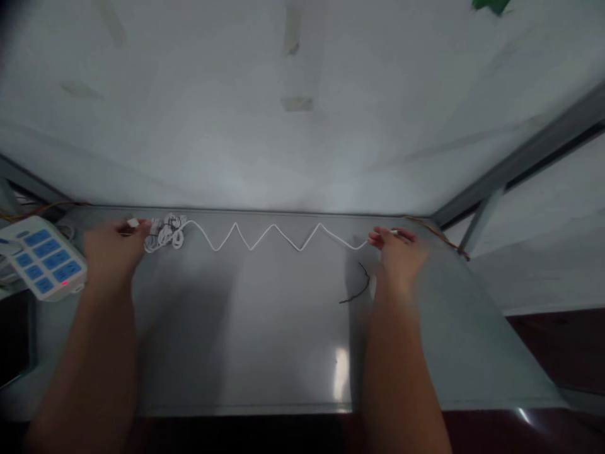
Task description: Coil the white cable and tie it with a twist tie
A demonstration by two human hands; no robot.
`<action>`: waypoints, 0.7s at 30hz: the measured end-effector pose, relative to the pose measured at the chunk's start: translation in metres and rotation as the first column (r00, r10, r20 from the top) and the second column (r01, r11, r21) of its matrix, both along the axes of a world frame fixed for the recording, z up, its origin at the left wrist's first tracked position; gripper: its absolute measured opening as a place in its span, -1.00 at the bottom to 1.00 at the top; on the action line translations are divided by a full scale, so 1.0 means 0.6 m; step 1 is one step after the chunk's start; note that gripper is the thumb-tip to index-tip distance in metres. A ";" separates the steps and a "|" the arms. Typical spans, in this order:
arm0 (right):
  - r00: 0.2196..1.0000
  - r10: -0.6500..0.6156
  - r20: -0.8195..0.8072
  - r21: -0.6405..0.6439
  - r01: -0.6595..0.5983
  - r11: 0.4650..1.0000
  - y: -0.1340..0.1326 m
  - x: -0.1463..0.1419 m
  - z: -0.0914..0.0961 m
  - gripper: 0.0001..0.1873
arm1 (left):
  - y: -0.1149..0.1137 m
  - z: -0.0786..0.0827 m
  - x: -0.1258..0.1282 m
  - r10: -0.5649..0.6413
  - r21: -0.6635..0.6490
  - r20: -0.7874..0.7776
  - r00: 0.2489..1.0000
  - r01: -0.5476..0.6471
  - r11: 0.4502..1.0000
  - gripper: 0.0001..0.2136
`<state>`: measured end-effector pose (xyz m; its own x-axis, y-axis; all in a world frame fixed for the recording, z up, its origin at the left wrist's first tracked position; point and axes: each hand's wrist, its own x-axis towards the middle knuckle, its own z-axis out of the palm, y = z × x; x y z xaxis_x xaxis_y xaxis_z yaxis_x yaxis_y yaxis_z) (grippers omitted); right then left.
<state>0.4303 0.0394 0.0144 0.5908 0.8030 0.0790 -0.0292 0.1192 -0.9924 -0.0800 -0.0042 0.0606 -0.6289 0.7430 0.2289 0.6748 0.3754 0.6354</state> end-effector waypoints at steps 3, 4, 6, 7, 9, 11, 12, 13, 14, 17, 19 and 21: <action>0.981 -0.153 -0.122 0.021 0.157 0.987 -0.004 -0.015 0.015 -0.70 | -0.003 0.008 0.022 -0.020 0.138 0.171 0.985 -0.004 0.990 -0.80; 0.982 -0.134 -0.137 0.019 0.138 0.990 -0.005 -0.028 0.021 -0.72 | -0.003 0.012 0.036 -0.084 0.183 0.251 0.964 0.038 0.982 -0.79; 0.993 -0.052 -0.111 0.034 0.056 0.998 -0.007 -0.060 0.028 -0.75 | -0.003 0.018 0.068 -0.166 0.271 0.310 0.936 0.081 0.959 -0.78; 0.997 0.002 -0.073 0.051 0.002 0.999 -0.008 -0.078 0.030 -0.74 | -0.004 0.020 0.084 -0.211 0.280 0.310 0.927 0.123 0.952 -0.76; 0.992 0.128 0.022 0.068 -0.129 0.989 -0.013 -0.116 0.028 -0.72 | -0.005 0.022 0.115 -0.282 0.281 0.289 0.915 0.200 0.938 -0.74; 0.969 0.219 0.118 0.039 -0.225 0.973 -0.022 -0.155 0.024 -0.72 | -0.008 0.017 0.143 -0.373 0.264 0.282 0.884 0.302 0.916 -0.74; 0.942 0.281 0.182 0.005 -0.287 0.958 -0.028 -0.173 0.022 -0.75 | -0.009 0.013 0.155 -0.423 0.269 0.275 0.863 0.353 0.896 -0.75; 0.911 0.330 0.246 -0.016 -0.337 0.942 -0.036 -0.191 0.021 -0.78 | -0.011 0.008 0.167 -0.495 0.267 0.274 0.824 0.429 0.863 -0.75; 0.876 0.370 0.311 -0.023 -0.382 0.924 -0.044 -0.208 0.021 -0.80 | -0.012 0.002 0.179 -0.567 0.270 0.276 0.776 0.503 0.821 -0.76; 0.769 0.485 0.417 -0.014 -0.528 0.849 -0.067 -0.247 0.020 -0.82 | -0.017 -0.018 0.208 -0.717 0.252 0.283 0.637 0.672 0.696 -0.78; 0.729 0.548 0.411 -0.001 -0.601 0.800 -0.076 -0.261 0.018 -0.84 | -0.020 -0.031 0.221 -0.777 0.243 0.266 0.571 0.740 0.627 -0.81; 0.709 0.591 0.384 0.007 -0.643 0.766 -0.079 -0.266 0.015 -0.86 | -0.021 -0.039 0.230 -0.813 0.253 0.255 0.524 0.775 0.579 -0.82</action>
<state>0.2709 -0.0080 0.0234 -0.1203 0.9446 0.3055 0.1910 0.3240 -0.9266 0.0578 -0.0170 0.0369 0.1657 0.9563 0.2411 0.4199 -0.2896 0.8601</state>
